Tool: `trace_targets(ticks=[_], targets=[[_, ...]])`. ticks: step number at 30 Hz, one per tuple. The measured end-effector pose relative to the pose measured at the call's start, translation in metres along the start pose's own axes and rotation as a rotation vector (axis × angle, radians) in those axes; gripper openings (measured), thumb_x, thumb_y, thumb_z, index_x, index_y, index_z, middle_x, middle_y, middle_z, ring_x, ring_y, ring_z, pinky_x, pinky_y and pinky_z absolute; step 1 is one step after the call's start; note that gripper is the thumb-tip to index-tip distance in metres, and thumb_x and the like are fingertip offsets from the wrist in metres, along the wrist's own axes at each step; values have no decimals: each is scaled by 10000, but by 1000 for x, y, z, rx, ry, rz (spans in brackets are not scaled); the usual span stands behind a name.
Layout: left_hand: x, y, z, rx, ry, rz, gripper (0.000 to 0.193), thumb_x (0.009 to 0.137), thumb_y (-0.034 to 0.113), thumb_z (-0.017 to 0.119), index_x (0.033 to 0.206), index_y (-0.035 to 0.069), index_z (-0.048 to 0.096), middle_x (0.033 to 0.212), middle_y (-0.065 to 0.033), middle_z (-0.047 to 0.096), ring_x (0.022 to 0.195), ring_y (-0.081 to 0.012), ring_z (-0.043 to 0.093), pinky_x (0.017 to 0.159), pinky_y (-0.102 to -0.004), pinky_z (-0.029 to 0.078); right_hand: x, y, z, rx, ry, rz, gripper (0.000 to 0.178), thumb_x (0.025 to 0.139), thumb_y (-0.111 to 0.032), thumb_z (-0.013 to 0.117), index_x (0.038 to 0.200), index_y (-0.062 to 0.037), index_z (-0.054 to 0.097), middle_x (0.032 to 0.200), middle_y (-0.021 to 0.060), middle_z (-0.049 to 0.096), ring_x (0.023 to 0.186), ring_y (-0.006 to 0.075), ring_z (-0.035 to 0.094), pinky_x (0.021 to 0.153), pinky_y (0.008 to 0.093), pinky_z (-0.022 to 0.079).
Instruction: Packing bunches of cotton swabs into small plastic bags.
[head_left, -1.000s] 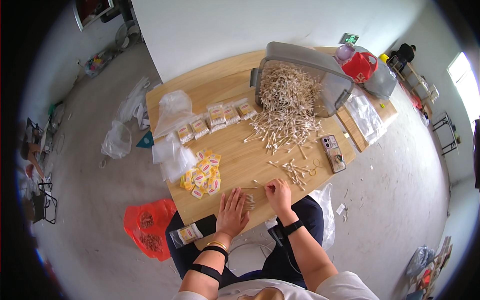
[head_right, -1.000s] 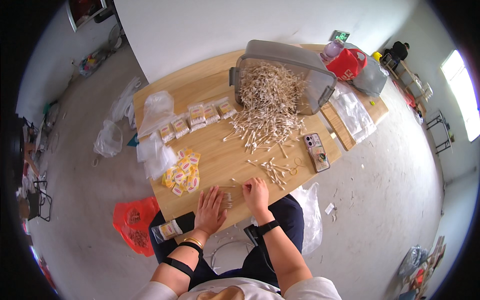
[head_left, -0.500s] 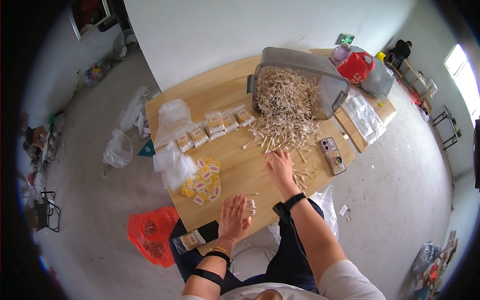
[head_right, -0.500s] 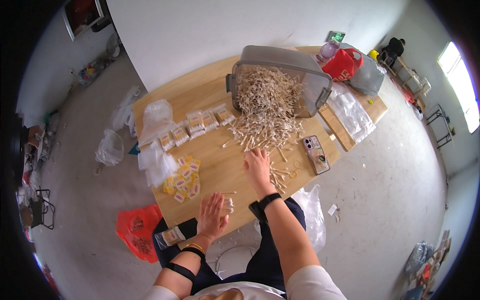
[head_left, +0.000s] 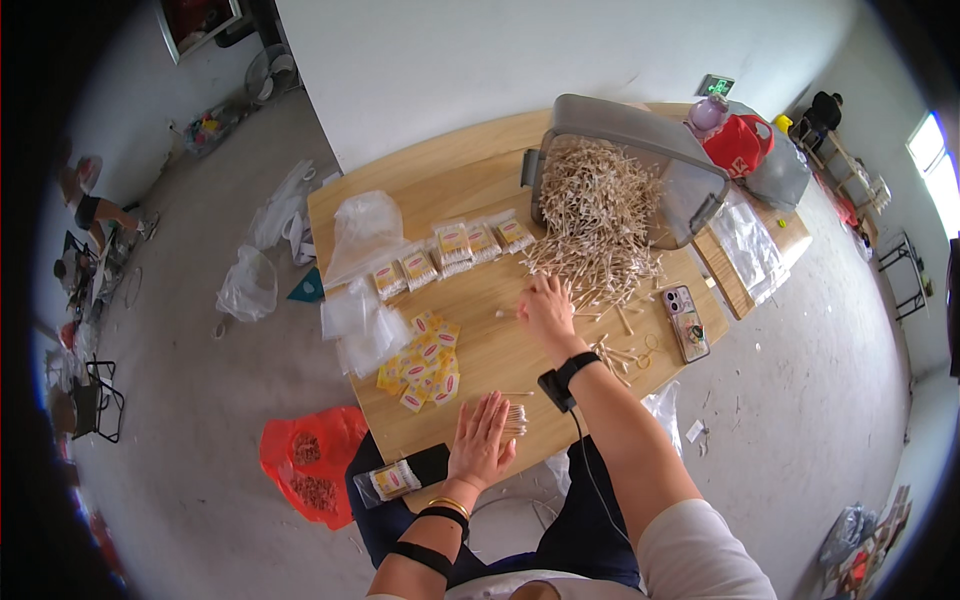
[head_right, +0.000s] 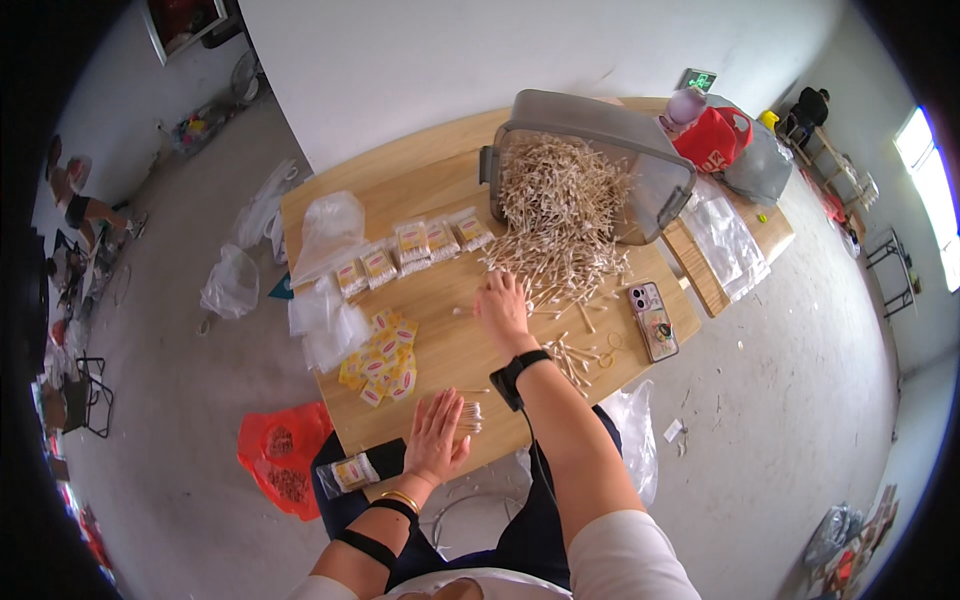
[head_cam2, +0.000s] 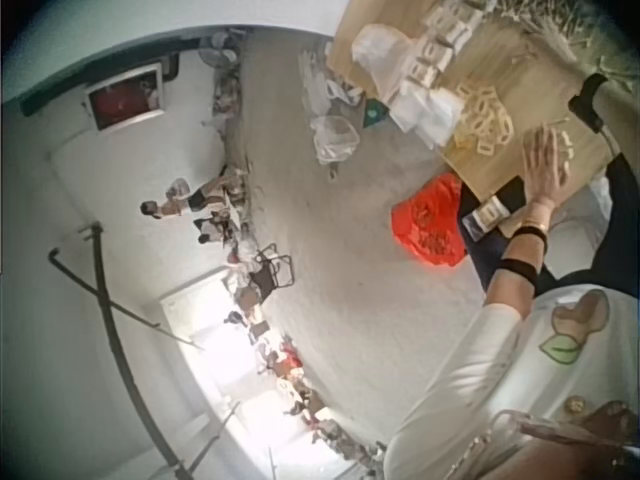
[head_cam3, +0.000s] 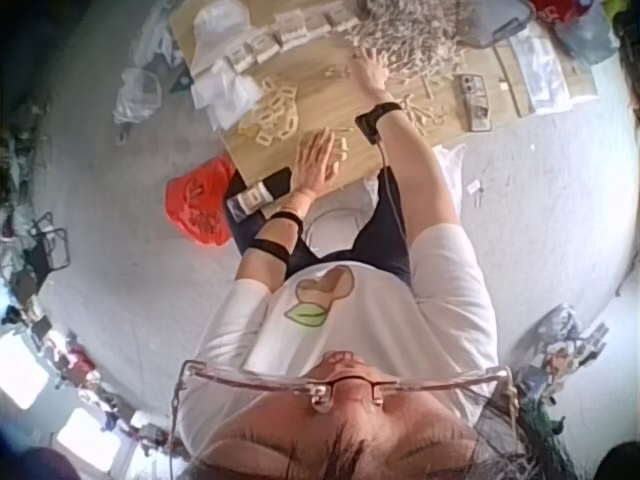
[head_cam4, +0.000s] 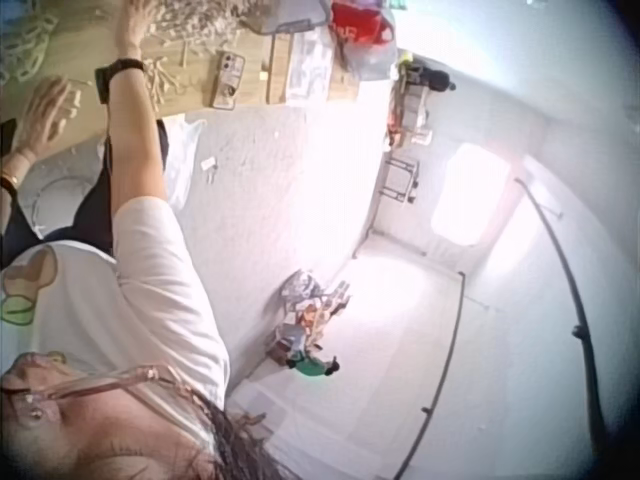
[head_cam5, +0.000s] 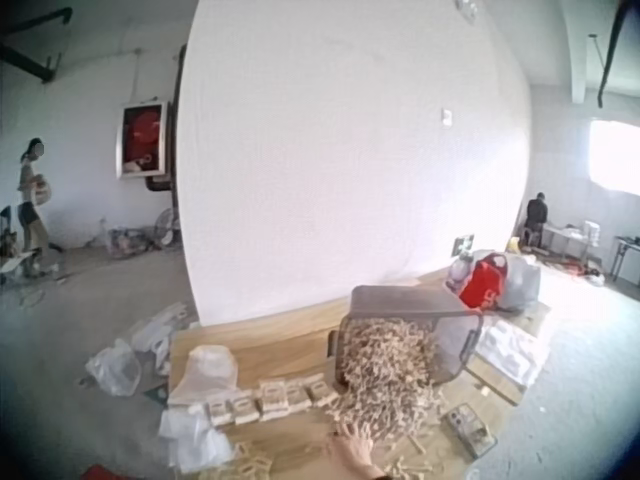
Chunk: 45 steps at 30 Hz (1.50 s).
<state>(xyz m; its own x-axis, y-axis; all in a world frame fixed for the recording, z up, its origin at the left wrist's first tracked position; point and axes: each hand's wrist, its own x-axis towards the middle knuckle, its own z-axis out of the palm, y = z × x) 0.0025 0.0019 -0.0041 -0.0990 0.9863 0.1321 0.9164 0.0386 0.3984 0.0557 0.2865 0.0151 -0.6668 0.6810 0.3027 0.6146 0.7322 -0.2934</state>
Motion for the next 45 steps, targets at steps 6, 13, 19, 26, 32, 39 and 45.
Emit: trace_targets(ticks=[6,13,19,26,32,39,45], targets=[[-3,-4,2,23,-6,-15,761,946,368,533,1580,55,255,1655,-140,251,1530,-294,257,1250,-552,162,-93,-46,-11,240,-141,15,111,757,-152,748,850,-128,693,1038,92,579,1058,323,516,917,441,442],[0,-1,1,15,7,-13,786,903,325,594,1565,35,282,1632,-144,297,1525,-309,263,1245,-561,167,-103,-34,-32,299,-31,148,152,783,-90,719,933,-108,710,1038,108,628,1044,347,544,923,452,455],[1,1,-1,38,-10,-24,774,909,337,595,1566,53,298,1625,-114,316,1517,-278,281,1247,-554,175,-39,22,-24,161,125,300,196,770,-97,731,964,-123,715,1054,104,657,1068,339,568,924,447,478],[0,2,-2,25,10,-14,772,907,332,592,1565,45,308,1609,-126,332,1505,-296,297,1237,-560,197,0,28,-1,7,3,342,175,808,-149,720,972,-127,665,1038,99,673,1083,324,578,925,439,478],[0,4,-6,41,-22,-44,784,918,371,567,1579,53,288,1613,-109,330,1510,-259,292,1252,-546,175,-7,10,-5,-15,-105,557,352,776,-163,729,1093,-96,591,930,118,708,997,337,667,881,460,509],[4,7,-3,42,-7,-31,794,912,385,574,1577,58,291,1611,-98,323,1507,-251,292,1257,-542,166,-56,21,-22,644,60,691,237,767,-149,726,978,-42,705,756,94,696,712,227,680,675,365,535],[0,4,-3,62,-25,-60,809,914,398,582,1583,64,271,1609,-95,325,1504,-249,295,1259,-539,163,-69,6,-12,459,28,558,172,785,-185,728,911,-69,745,773,87,712,742,251,685,703,373,539]])
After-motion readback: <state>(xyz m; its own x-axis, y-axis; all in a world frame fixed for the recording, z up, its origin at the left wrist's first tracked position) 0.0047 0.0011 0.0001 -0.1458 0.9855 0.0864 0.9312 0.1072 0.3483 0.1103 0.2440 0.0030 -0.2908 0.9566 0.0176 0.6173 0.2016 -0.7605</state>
